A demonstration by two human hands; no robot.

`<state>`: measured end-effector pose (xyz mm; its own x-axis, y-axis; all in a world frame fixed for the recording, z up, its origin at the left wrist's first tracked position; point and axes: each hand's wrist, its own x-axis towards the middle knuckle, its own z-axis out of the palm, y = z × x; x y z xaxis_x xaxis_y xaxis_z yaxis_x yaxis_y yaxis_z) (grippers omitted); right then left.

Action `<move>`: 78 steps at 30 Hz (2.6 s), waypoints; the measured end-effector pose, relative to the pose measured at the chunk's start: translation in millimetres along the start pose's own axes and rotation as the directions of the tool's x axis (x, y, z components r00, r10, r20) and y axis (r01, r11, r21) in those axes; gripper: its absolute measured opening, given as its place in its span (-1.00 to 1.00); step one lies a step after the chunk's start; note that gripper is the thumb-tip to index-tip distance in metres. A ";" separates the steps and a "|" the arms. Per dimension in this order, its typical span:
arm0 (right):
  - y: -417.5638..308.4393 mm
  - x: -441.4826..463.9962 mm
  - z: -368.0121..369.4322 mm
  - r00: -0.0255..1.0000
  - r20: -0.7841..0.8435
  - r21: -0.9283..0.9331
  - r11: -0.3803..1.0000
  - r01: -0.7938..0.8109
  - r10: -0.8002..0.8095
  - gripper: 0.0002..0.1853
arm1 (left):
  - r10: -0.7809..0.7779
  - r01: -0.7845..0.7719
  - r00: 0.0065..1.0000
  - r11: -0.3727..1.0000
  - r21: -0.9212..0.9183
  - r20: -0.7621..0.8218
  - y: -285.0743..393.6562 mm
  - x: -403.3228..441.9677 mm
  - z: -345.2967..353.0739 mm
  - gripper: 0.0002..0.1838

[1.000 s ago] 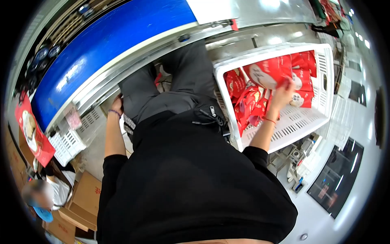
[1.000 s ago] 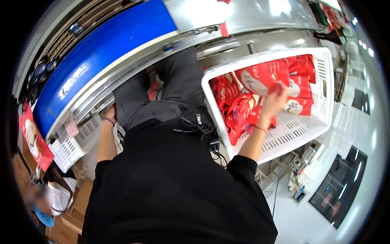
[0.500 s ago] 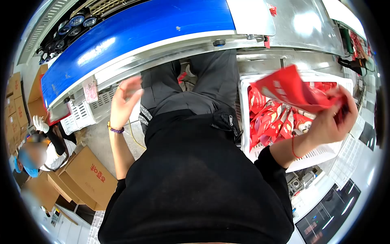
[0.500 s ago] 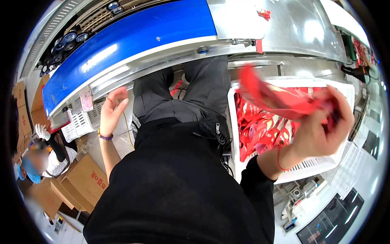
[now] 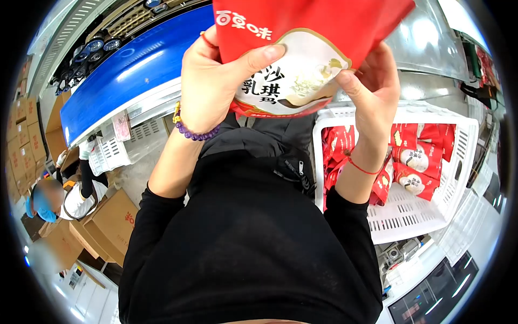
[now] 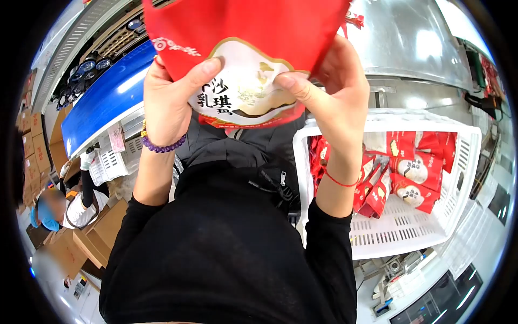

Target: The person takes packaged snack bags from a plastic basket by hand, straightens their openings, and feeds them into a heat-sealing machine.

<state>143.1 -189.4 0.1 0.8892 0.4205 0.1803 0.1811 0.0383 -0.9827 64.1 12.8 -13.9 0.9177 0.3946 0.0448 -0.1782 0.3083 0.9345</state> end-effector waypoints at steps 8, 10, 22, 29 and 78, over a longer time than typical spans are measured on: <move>28.7 21.3 -15.8 0.996 0.015 0.198 0.976 -0.091 0.090 -0.38 | -0.048 0.054 0.986 0.998 -0.030 0.159 -17.8 29.9 1.6 -0.71; 35.1 30.3 -22.0 0.985 -0.135 0.225 0.971 -0.073 0.105 -0.44 | -0.105 0.144 0.956 0.982 -0.125 0.275 -19.7 39.4 -5.0 -0.74; 88.0 39.3 -59.0 0.968 -0.226 0.208 0.976 -0.064 0.112 -0.75 | -0.172 0.171 0.985 0.962 0.213 -0.013 -47.8 61.1 -22.7 -0.86; 74.4 86.6 -59.9 0.947 -0.320 -0.596 0.784 -0.174 -0.033 -0.70 | -0.001 0.020 0.999 0.890 0.455 -0.042 -73.7 95.0 -13.3 -0.69; 85.6 -154.7 -97.4 0.740 0.005 -0.425 0.671 -0.608 0.673 -0.58 | -0.222 -0.301 0.784 0.681 0.667 0.580 -36.3 -59.1 -2.1 -0.85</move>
<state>61.9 -339.5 -107.7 0.7776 0.3414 -0.5280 -0.2402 -0.6148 -0.7512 15.6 -19.9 -51.2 0.9647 -0.2614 0.0330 -0.1611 -0.4861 0.8589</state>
